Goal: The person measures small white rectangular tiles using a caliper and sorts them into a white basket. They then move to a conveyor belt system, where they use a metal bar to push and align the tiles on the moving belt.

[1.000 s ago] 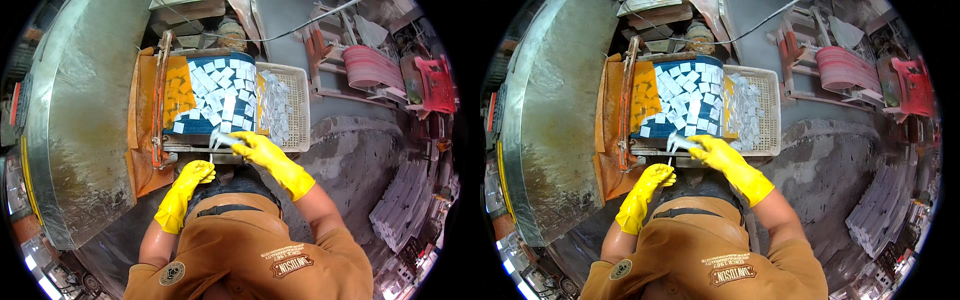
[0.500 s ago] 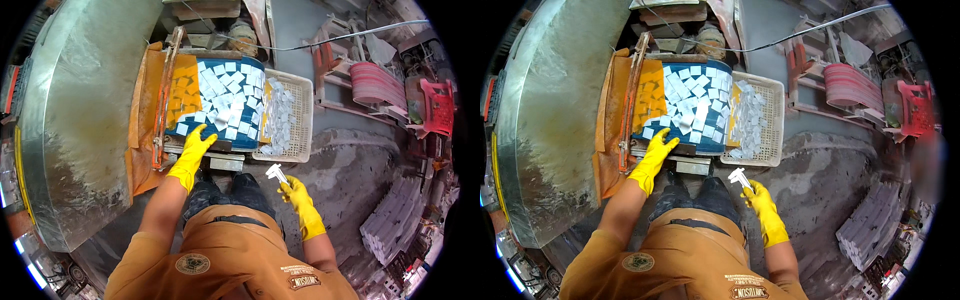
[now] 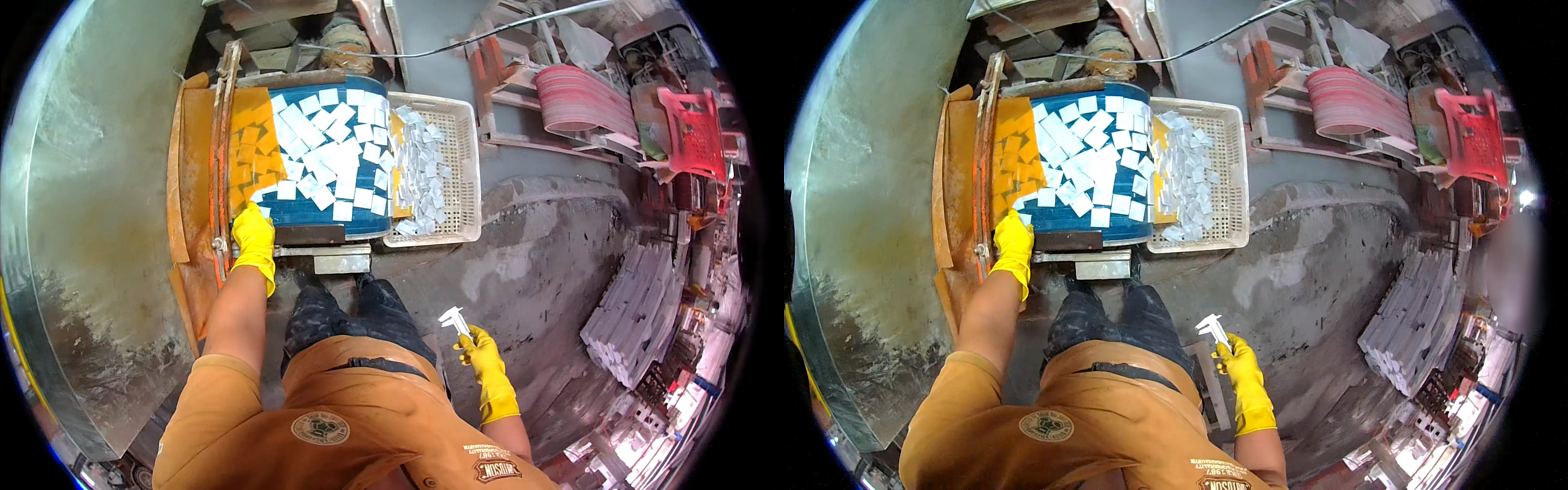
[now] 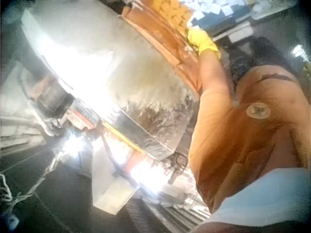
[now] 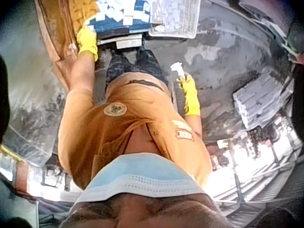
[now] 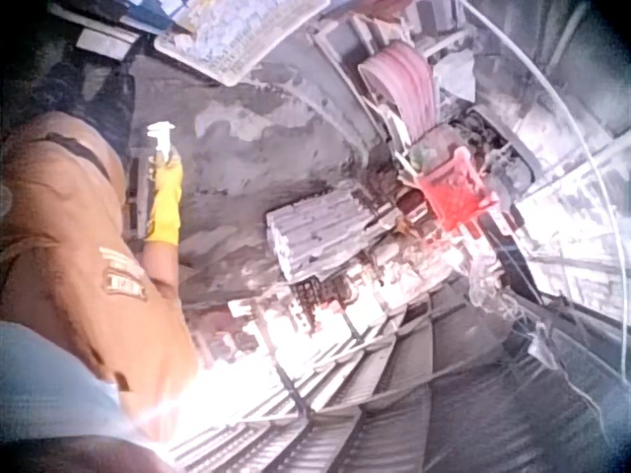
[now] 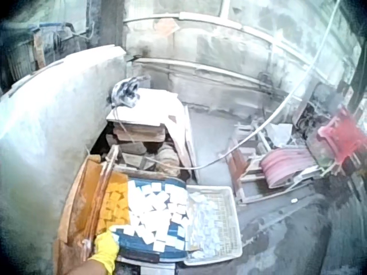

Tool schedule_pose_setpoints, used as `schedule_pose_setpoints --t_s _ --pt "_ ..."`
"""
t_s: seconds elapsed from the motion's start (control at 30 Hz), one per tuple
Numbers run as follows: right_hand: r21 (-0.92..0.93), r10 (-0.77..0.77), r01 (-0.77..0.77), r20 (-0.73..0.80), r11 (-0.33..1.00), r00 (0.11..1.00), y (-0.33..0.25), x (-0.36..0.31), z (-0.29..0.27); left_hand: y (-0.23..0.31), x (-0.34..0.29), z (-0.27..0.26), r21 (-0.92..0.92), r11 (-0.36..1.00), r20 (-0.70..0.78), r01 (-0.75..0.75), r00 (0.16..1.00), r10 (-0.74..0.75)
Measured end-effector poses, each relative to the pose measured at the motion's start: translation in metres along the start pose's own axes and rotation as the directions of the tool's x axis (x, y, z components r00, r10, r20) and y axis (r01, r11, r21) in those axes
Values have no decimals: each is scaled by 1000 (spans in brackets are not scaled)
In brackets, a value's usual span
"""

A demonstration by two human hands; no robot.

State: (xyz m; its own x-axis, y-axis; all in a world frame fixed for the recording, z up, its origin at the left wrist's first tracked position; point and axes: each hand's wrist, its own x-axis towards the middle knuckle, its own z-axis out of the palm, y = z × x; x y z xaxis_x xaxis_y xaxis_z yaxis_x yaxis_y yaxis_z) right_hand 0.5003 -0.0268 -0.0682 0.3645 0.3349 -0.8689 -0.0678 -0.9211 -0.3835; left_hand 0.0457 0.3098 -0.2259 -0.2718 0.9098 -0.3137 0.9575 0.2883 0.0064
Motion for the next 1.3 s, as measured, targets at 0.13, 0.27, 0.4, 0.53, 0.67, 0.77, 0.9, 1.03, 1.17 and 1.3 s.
schedule_pose_setpoints --t_s 0.13,0.27,0.4,0.53,0.67,0.77,0.9,1.03,1.17,1.3 --pt "19 -42 42 17 999 999 10 5 10 5 -10 -28 -73 997 6 -33 999 33" --pt "-42 -97 99 47 994 994 0 9 22 5 -16 -25 -341 938 -34 -59 998 50" --pt "-255 -249 248 28 935 968 -31 16 39 7 -35 1 -818 575 133 17 978 160" --pt "-364 -577 555 56 748 815 -95 5 69 22 -94 -24 -944 205 320 259 870 374" --pt "-378 -766 761 177 527 618 -151 -5 92 42 -157 -91 -947 186 321 262 752 576" --pt "-376 -818 866 344 330 461 -191 -19 102 34 -175 -104 -954 224 298 198 702 647" --pt "-333 -811 939 524 85 259 -211 -14 114 27 -190 -119 -950 128 296 284 699 651" --pt "-419 -713 908 642 -21 280 -228 -26 125 20 -202 -130 -948 93 296 304 738 606" --pt "-418 -710 900 670 -120 216 -228 -23 137 15 -207 -136 -949 125 305 289 744 594" --pt "-424 -705 882 689 -205 167 -230 -26 142 11 -211 -135 -953 105 290 285 745 601"
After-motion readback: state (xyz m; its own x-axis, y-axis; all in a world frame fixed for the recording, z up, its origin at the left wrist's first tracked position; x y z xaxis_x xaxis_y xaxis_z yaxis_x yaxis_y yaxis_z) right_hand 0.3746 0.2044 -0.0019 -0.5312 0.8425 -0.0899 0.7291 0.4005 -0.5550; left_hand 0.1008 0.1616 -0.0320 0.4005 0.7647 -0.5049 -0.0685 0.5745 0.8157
